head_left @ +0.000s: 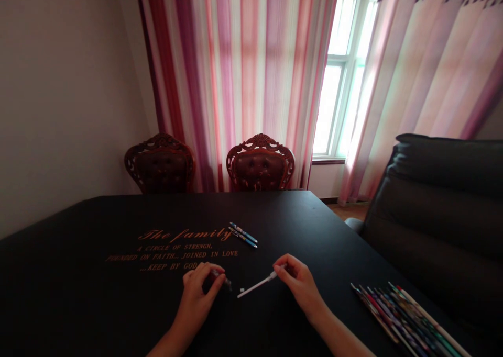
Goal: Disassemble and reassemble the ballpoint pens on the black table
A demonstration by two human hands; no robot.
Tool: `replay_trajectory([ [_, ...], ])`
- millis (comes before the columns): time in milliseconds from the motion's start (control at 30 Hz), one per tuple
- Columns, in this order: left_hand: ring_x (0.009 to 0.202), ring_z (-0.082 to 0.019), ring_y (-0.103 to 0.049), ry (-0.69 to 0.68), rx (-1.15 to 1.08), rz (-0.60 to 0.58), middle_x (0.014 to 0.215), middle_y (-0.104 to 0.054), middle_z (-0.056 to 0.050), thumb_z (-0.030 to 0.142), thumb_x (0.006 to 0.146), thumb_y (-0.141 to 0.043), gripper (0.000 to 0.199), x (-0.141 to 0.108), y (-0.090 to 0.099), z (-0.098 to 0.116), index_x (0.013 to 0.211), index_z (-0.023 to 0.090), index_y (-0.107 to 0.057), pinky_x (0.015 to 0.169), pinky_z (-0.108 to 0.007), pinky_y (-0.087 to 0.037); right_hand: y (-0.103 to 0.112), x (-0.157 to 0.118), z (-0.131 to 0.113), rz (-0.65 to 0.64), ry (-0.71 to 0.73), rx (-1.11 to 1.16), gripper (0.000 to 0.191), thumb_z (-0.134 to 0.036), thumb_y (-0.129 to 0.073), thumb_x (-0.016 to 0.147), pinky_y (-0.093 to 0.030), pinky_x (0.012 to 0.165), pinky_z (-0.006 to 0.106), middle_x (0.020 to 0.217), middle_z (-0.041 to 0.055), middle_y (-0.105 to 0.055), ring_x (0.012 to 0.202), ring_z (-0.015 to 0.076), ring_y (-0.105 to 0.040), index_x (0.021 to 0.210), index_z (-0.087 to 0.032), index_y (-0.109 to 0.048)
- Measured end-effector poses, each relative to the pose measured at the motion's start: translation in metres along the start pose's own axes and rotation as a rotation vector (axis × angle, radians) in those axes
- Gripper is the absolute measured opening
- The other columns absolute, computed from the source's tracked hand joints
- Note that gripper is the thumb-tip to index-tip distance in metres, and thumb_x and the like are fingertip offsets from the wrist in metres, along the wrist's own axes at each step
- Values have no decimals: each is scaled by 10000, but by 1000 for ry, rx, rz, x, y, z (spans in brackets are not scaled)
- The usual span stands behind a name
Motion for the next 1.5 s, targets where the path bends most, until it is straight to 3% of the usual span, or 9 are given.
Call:
replay_trajectory([
  [233, 898, -229, -653, 159, 46, 24, 907, -712, -4, 426, 891, -504, 207, 4, 1, -8, 908, 251, -614, 866, -381, -417, 4, 0, 1, 7, -16, 28, 294, -475, -611, 825, -404, 618, 259, 693, -10, -566, 659, 160, -519, 808, -182, -638],
  [467, 893, -272, -623, 223, 180, -13, 858, -694, -14, 372, 829, -563, 142, 2, 1, -13, 821, 253, -640, 846, -478, -358, -1, -2, 3, -75, -40, -12, 226, -407, -639, 798, -380, 582, 253, 669, -15, -586, 620, 144, -509, 794, -183, -668],
  [567, 952, -277, -588, 192, 200, -20, 892, -685, -10, 349, 820, -578, 110, 2, 0, -9, 823, 266, -650, 844, -455, -354, -7, -4, 1, -119, -38, -83, 167, -352, -664, 768, -391, 596, 260, 676, -12, -617, 631, 151, -530, 804, -192, -698],
  [667, 1017, -273, -556, 67, 201, -42, 994, -675, -15, 339, 834, -597, 86, 0, -1, 1, 871, 282, -650, 856, -441, -343, -11, -7, -3, -142, -15, -190, 115, -287, -680, 738, -416, 658, 277, 737, -1, -654, 699, 172, -570, 811, -205, -711],
  [833, 1119, -297, -504, -124, 189, -185, 1124, -630, -27, 302, 749, -729, 95, -4, 0, 17, 813, 287, -661, 899, -468, -317, -7, -7, -11, -146, 25, -246, 93, -253, -655, 755, -429, 702, 291, 784, 12, -660, 745, 185, -587, 819, -205, -702],
  [1033, 1113, -303, -502, -137, 153, -219, 1116, -626, -40, 261, 754, -723, 75, -5, 1, 19, 795, 273, -662, 903, -480, -324, 11, 0, -18, -42, 141, -236, 126, -282, -582, 813, -443, 708, 297, 771, 18, -633, 744, 186, -575, 821, -199, -677],
  [1167, 1114, -301, -501, -129, 160, -204, 1109, -620, -36, 266, 738, -738, 96, -5, -2, 16, 787, 270, -656, 900, -472, -324, 8, -1, -13, -74, 169, -378, 90, -246, -593, 793, -433, 751, 329, 745, 8, -642, 738, 195, -580, 763, -229, -675],
  [1400, 1147, -300, -501, -123, 150, -280, 1118, -624, -23, 297, 728, -760, 136, -5, 4, 23, 801, 276, -647, 901, -463, -325, 5, -1, -2, -30, 155, -505, 96, -177, -592, 773, -399, 766, 342, 767, 5, -663, 788, 216, -580, 767, -237, -667],
  [1500, 1129, -299, -511, -128, 150, -231, 1114, -635, -28, 325, 735, -753, 139, -5, 1, 20, 813, 278, -648, 898, -461, -325, 7, 0, 4, -15, 140, -522, 91, -163, -610, 755, -387, 754, 341, 779, 3, -669, 806, 224, -579, 764, -240, -659],
])
Point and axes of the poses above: each hand's wrist, its own x-axis towards the middle knuckle, its own y-axis out of the back of the hand, z = x × y, the point moved 2 cm from there along x, towards the middle knuckle
